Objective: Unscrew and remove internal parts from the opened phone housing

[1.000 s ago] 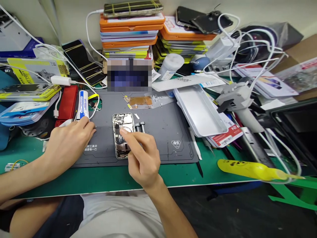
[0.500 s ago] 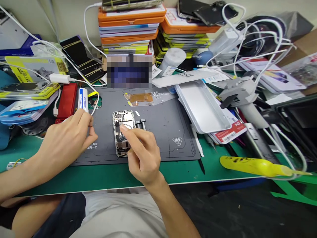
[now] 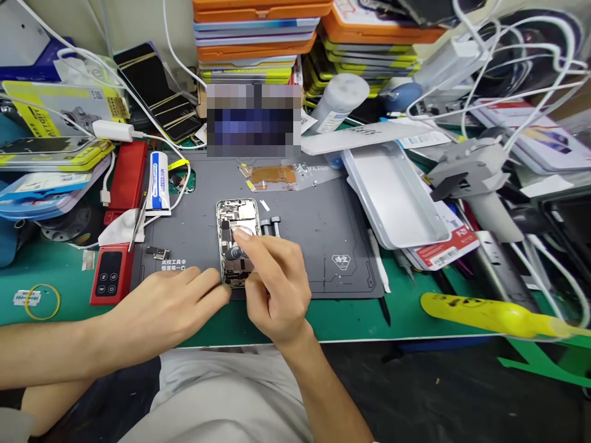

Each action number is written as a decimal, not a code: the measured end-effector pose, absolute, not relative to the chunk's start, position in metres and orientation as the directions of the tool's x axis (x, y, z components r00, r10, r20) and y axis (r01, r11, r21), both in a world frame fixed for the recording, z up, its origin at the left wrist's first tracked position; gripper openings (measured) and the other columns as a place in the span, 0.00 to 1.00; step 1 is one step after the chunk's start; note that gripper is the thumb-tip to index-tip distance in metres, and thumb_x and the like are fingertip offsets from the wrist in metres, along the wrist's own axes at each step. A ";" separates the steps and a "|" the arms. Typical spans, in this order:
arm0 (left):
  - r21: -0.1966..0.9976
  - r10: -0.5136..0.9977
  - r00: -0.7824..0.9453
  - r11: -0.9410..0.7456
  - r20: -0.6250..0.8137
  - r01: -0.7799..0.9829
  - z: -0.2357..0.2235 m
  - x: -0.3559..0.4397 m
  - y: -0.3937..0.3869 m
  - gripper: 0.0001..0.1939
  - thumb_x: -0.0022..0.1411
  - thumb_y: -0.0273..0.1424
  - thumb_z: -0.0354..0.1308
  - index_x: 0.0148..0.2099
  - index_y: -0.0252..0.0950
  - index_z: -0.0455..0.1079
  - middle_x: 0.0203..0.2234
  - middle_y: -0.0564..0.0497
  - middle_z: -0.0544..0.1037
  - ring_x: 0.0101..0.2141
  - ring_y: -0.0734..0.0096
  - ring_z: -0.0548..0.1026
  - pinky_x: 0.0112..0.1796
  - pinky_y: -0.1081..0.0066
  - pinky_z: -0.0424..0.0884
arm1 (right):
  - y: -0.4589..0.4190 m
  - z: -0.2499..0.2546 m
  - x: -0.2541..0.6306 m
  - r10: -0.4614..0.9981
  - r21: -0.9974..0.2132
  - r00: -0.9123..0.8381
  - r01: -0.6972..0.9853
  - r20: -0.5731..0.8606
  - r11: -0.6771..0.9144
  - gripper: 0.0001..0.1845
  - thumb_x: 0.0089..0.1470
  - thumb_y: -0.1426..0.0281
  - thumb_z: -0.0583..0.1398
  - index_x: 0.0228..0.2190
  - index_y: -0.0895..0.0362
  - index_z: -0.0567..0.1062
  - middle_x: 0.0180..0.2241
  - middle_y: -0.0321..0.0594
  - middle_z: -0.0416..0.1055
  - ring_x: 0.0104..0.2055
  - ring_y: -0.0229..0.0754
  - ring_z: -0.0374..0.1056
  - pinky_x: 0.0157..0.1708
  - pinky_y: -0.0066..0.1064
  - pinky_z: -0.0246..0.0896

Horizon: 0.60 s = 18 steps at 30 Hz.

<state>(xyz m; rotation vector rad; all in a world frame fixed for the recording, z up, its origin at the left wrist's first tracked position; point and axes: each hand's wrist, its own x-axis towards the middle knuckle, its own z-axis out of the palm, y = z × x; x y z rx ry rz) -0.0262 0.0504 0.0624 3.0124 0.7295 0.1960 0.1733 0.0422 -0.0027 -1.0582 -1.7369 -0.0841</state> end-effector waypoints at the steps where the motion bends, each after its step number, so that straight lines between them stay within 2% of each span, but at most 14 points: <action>1: 0.084 0.443 0.887 -0.897 0.132 0.435 0.062 -0.027 0.051 0.08 0.68 0.18 0.53 0.41 0.36 0.67 0.32 0.53 0.72 0.26 0.65 0.72 0.21 0.64 0.66 | 0.042 -0.003 0.173 0.607 -0.414 -0.055 0.682 0.793 0.603 0.39 0.60 0.86 0.55 0.67 0.49 0.70 0.46 0.44 0.80 0.44 0.46 0.78 0.42 0.38 0.78; 5: 0.170 0.395 0.899 -0.915 0.187 0.366 0.063 -0.030 0.051 0.08 0.71 0.19 0.53 0.42 0.34 0.71 0.31 0.54 0.73 0.27 0.66 0.71 0.23 0.63 0.68 | 0.041 -0.003 0.174 0.613 -0.421 -0.047 0.686 0.788 0.593 0.40 0.59 0.87 0.56 0.68 0.49 0.70 0.45 0.43 0.79 0.43 0.45 0.77 0.42 0.37 0.77; 11: 0.271 0.413 0.904 -0.888 0.113 0.372 0.061 -0.030 0.047 0.10 0.72 0.19 0.51 0.44 0.34 0.72 0.32 0.53 0.75 0.26 0.66 0.71 0.24 0.62 0.67 | 0.041 -0.004 0.174 0.615 -0.414 -0.060 0.687 0.786 0.597 0.40 0.59 0.87 0.56 0.69 0.53 0.68 0.50 0.46 0.80 0.47 0.46 0.78 0.46 0.38 0.78; 15: 0.318 0.367 0.921 -0.896 0.134 0.310 0.060 -0.027 0.042 0.11 0.73 0.18 0.50 0.44 0.32 0.72 0.31 0.52 0.75 0.28 0.65 0.71 0.26 0.64 0.69 | 0.041 -0.005 0.173 0.642 -0.439 -0.063 0.678 0.764 0.589 0.36 0.63 0.82 0.59 0.70 0.52 0.66 0.52 0.47 0.81 0.49 0.48 0.80 0.46 0.41 0.80; 18: 0.332 0.356 0.926 -0.894 0.122 0.300 0.059 -0.027 0.043 0.11 0.74 0.18 0.50 0.46 0.32 0.72 0.32 0.51 0.76 0.29 0.65 0.72 0.29 0.64 0.70 | 0.040 -0.009 0.172 0.683 -0.487 -0.053 0.662 0.728 0.570 0.40 0.63 0.77 0.65 0.71 0.48 0.61 0.53 0.46 0.81 0.48 0.49 0.81 0.40 0.40 0.83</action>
